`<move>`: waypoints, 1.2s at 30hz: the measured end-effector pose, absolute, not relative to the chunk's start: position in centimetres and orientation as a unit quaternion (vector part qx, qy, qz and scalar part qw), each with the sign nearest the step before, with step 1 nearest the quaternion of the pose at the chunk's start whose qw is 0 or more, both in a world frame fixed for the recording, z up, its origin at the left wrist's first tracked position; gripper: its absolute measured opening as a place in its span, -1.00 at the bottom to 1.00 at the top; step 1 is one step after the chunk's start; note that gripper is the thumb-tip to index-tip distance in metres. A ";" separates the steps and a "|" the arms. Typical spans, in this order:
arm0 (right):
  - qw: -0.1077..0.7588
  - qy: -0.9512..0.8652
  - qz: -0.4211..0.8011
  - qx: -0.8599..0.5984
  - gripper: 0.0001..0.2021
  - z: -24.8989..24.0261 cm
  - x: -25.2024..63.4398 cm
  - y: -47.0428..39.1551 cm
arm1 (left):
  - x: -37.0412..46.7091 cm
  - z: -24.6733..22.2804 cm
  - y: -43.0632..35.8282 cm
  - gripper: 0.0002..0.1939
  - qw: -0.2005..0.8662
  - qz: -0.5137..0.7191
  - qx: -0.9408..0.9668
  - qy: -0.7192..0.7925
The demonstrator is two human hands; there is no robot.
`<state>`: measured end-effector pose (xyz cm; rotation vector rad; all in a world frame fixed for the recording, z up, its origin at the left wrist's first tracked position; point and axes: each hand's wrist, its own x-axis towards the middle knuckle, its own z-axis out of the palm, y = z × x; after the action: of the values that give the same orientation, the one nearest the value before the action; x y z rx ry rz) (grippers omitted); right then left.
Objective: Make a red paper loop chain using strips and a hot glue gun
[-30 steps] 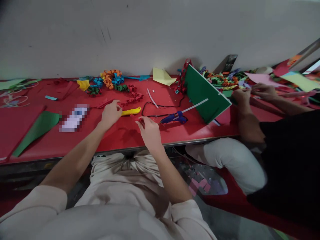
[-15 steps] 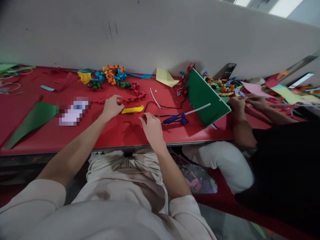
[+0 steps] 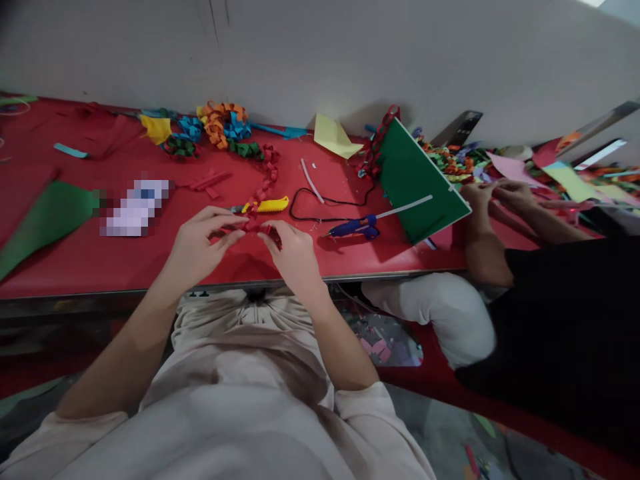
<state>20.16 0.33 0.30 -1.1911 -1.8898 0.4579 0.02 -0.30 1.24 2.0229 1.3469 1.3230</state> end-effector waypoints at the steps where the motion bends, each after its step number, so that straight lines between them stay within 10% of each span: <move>1: 0.428 -0.741 0.200 -0.478 -0.78 0.3 20.0 0.1 | -0.1 0.9 -0.5 -0.73 0.193 0.481 0.710 0.477; 13: 0.493 -0.531 0.533 -0.437 -0.64 -0.8 17.0 -1.1 | -0.1 -0.6 -3.1 -0.71 0.389 0.581 0.545 0.462; 27: 0.519 -0.635 0.353 -0.451 -0.55 0.7 16.7 -4.0 | 0.6 -0.7 -5.5 -0.74 0.378 0.603 0.526 0.466; 36: 0.528 -0.721 0.226 -0.387 -0.84 0.6 17.3 -4.4 | 0.2 -0.3 -5.7 -0.73 0.375 0.597 0.540 0.460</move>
<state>17.34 -4.36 0.61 -0.9234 -1.7236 0.5399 0.22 -5.71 -0.33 1.3815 1.1779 1.5279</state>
